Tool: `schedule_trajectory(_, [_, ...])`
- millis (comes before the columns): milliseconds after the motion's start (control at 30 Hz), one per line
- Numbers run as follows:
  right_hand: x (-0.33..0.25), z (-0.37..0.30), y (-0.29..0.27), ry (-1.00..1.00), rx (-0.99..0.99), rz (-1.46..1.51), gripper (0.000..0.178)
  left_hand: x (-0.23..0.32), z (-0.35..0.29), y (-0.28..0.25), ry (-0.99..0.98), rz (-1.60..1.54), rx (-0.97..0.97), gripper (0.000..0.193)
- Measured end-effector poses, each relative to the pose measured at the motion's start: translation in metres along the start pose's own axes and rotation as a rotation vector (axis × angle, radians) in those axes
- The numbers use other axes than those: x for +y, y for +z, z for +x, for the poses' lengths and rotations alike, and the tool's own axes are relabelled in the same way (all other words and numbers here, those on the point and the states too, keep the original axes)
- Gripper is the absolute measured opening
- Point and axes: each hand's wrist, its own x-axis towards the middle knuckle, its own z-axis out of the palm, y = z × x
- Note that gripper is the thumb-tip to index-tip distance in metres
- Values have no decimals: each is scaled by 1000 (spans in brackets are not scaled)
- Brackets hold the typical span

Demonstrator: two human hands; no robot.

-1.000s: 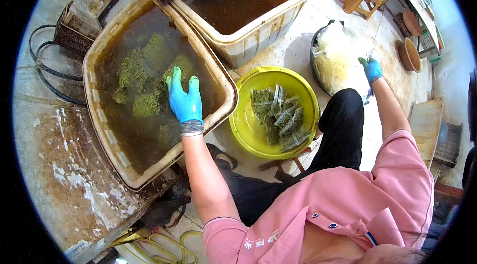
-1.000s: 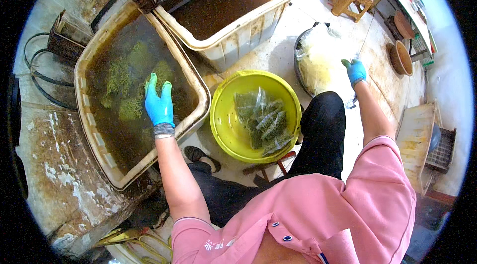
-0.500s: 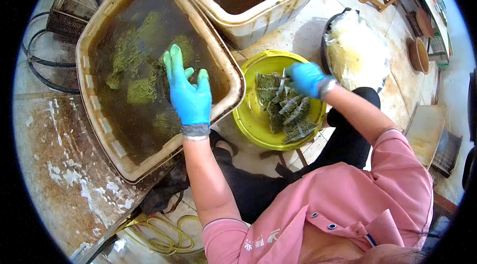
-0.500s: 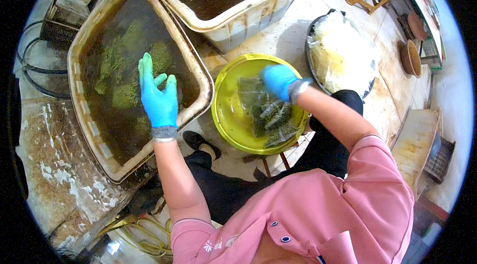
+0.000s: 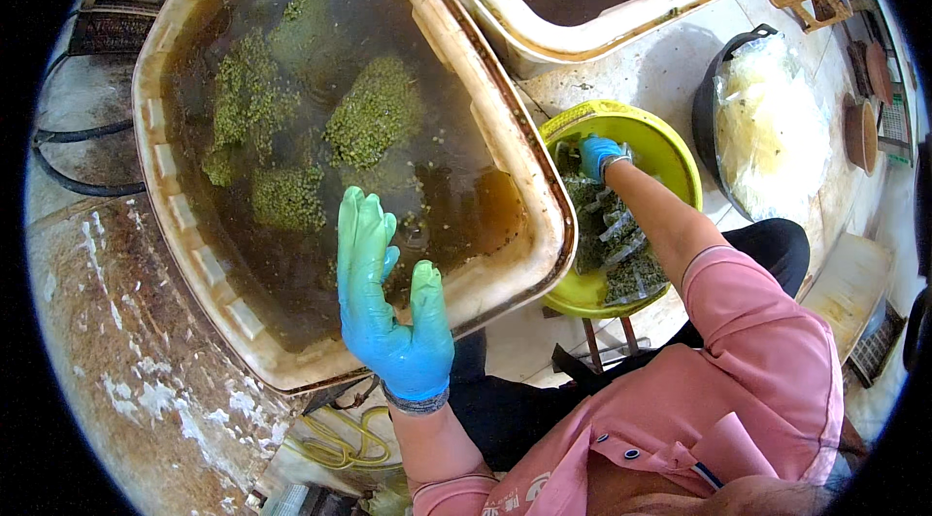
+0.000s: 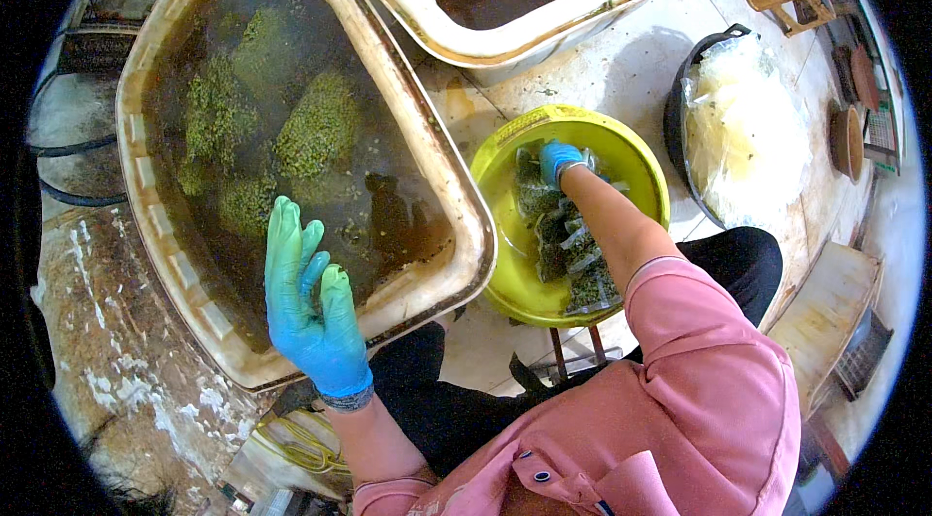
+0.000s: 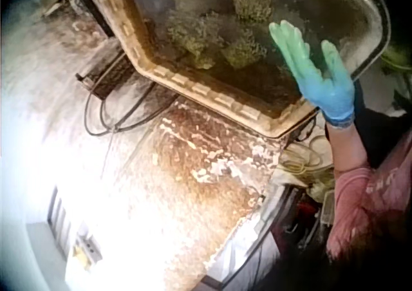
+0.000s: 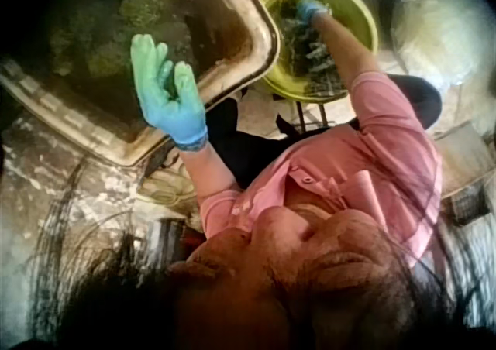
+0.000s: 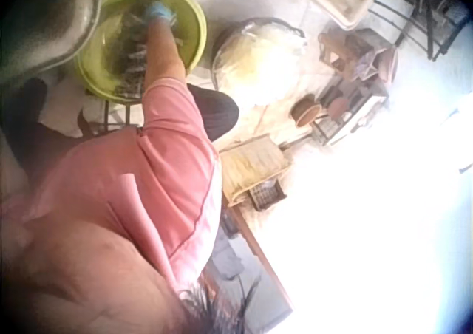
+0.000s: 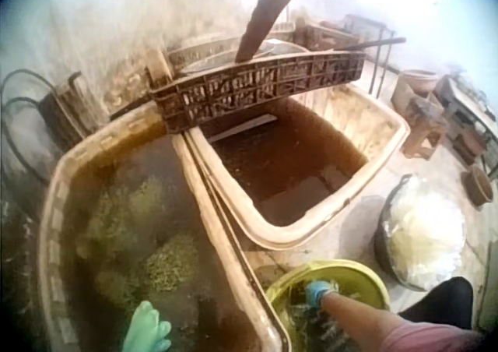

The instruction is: The person repeatedly scoops green seaweed from a water-filled tub into small plastic bags, then places the filled bags into a yellow bucket. The person uses gloved hands to handle the seaweed and bags throughout the process.

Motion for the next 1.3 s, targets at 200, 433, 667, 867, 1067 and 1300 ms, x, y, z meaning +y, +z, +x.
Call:
schedule_trajectory(200, [-27, -78, -64, -37, 62, 40, 26, 6, -8, -1, 108, -111, -14, 38])
schedule_trajectory(433, [-35, -240, -151, 9, 754, 1160, 28, 29, -33, 20, 102, -427, -29, 22])
schedule_trajectory(667, [-106, -336, -245, -227, 1258, 932, 31, 89, -47, 43, -48, -1111, -398, 110])
schedule_trajectory(867, [-206, -360, -243, -512, 844, 807, 38, 31, -40, 46, -318, -1677, -299, 67])
schedule_trajectory(1067, [-202, -358, -261, -576, 541, 1072, 31, 20, -33, 29, -358, -1529, -15, 36])
schedule_trajectory(1300, [-244, -355, -335, -592, 750, -341, 11, 2, -26, -7, -185, -1284, -34, 40])
